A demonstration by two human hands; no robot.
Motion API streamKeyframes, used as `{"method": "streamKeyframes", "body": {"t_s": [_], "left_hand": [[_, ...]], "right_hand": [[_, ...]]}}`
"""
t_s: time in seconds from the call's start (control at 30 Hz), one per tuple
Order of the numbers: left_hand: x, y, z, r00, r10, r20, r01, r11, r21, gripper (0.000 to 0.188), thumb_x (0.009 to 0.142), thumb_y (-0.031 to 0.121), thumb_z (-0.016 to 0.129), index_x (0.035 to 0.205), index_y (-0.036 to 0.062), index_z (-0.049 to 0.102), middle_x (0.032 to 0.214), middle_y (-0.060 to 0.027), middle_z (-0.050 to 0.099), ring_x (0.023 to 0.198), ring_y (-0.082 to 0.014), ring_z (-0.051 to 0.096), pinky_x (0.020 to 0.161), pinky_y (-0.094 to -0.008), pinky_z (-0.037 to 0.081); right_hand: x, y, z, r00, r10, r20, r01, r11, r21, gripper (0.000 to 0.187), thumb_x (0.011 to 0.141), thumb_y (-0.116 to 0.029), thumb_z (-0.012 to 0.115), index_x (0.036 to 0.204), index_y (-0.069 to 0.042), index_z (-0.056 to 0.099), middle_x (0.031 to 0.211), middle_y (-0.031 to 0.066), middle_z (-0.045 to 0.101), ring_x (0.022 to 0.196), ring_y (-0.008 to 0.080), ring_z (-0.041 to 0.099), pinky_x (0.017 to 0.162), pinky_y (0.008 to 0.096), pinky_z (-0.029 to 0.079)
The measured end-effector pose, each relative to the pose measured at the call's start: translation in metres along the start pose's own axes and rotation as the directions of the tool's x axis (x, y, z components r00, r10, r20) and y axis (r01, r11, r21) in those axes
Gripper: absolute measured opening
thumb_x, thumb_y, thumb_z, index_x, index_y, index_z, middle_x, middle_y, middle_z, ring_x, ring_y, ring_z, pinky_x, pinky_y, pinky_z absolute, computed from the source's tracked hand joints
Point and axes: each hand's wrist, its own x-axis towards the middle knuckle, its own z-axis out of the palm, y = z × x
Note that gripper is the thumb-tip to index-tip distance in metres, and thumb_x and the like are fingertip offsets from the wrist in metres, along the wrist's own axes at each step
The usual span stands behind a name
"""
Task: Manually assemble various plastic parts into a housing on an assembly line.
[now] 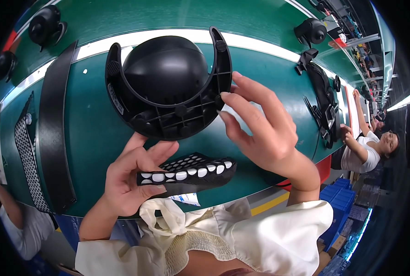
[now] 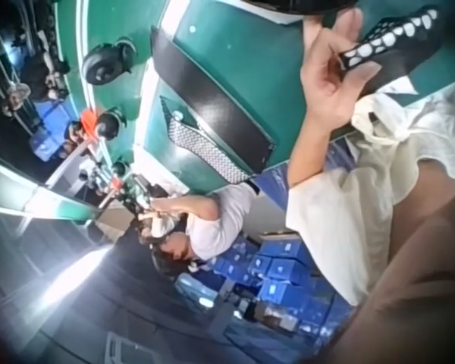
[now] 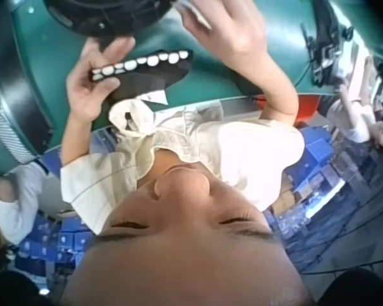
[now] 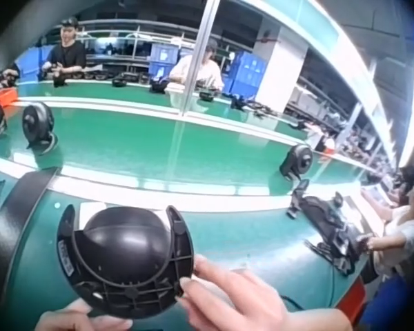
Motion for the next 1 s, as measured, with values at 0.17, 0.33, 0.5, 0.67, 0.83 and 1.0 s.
{"method": "streamKeyframes", "body": {"t_s": [0.17, 0.33, 0.5, 0.67, 0.83, 1.0], "left_hand": [[-0.002, 0.000, -0.002, 1.000, -0.023, -0.006, 0.023, 1.000, -0.010, 0.012, 0.070, -0.002, 0.060, 0.073, -0.0031, 0.048, 0.125, -0.0288, 0.024, 0.119, -0.0347, 0.029, 0.097, -0.0454, 0.028], [0.001, 0.000, 0.000, 1.000, -0.005, -0.002, 0.005, 1.000, -0.020, 0.012, 0.071, -0.002, 0.059, 0.072, -0.0027, 0.048, 0.127, -0.0288, 0.018, 0.119, -0.0353, 0.029, 0.098, -0.0451, 0.027], [0.000, -0.001, 0.000, 1.000, -0.012, -0.005, 0.012, 1.000, -0.022, 0.011, 0.071, -0.002, 0.059, 0.073, -0.0027, 0.048, 0.128, -0.0286, 0.017, 0.119, -0.0353, 0.029, 0.098, -0.0441, 0.027], [0.001, 0.001, 0.005, 1.000, -0.013, -0.009, 0.013, 1.000, -0.022, 0.011, 0.071, -0.002, 0.060, 0.073, -0.0028, 0.049, 0.129, -0.0272, 0.016, 0.119, -0.0345, 0.029, 0.098, -0.0439, 0.027], [0.000, 0.001, 0.004, 1.000, -0.024, -0.011, 0.024, 1.000, -0.005, 0.010, 0.071, -0.001, 0.059, 0.074, -0.0028, 0.050, 0.129, -0.0256, 0.016, 0.119, -0.0339, 0.031, 0.098, -0.0437, 0.027], [0.000, 0.002, 0.005, 1.000, -0.006, -0.003, 0.006, 1.000, 0.002, 0.011, 0.070, -0.002, 0.060, 0.076, -0.0029, 0.050, 0.128, -0.0247, 0.018, 0.119, -0.0333, 0.031, 0.098, -0.0436, 0.027]], "right_hand": [[-0.001, 0.002, -0.001, 0.985, -0.159, 0.073, 0.168, 0.977, -0.131, 0.025, 0.066, -0.006, 0.062, 0.088, 0.003, 0.057, 0.097, 0.0164, 0.054, 0.073, 0.0192, 0.056, 0.058, 0.0266, 0.043], [-0.007, 0.019, 0.015, 0.950, -0.295, -0.100, 0.274, 0.944, -0.184, 0.020, 0.069, -0.007, 0.057, 0.087, 0.002, 0.058, 0.089, 0.0127, 0.056, 0.065, 0.0142, 0.055, 0.060, 0.0238, 0.042], [0.000, 0.019, 0.016, 0.916, -0.380, -0.128, 0.350, 0.913, -0.209, 0.012, 0.066, -0.003, 0.059, 0.077, 0.001, 0.060, 0.080, 0.0081, 0.056, 0.060, 0.0114, 0.054, 0.056, 0.0213, 0.037], [-0.002, 0.025, 0.019, 0.872, -0.449, -0.196, 0.389, 0.878, -0.280, 0.017, 0.061, -0.002, 0.061, 0.078, -0.001, 0.063, 0.077, 0.0049, 0.056, 0.061, 0.0101, 0.054, 0.056, 0.0207, 0.033], [-0.004, 0.028, 0.013, 0.938, -0.317, -0.143, 0.304, 0.947, -0.103, 0.033, 0.053, -0.001, 0.060, 0.086, -0.002, 0.062, 0.082, 0.0048, 0.057, 0.064, 0.0115, 0.055, 0.059, 0.0230, 0.033], [0.002, 0.020, 0.001, 0.997, -0.003, -0.072, 0.024, 0.955, 0.297, 0.034, 0.054, -0.002, 0.066, 0.087, -0.004, 0.058, 0.085, 0.0065, 0.057, 0.069, 0.0159, 0.055, 0.060, 0.0246, 0.036]]}}
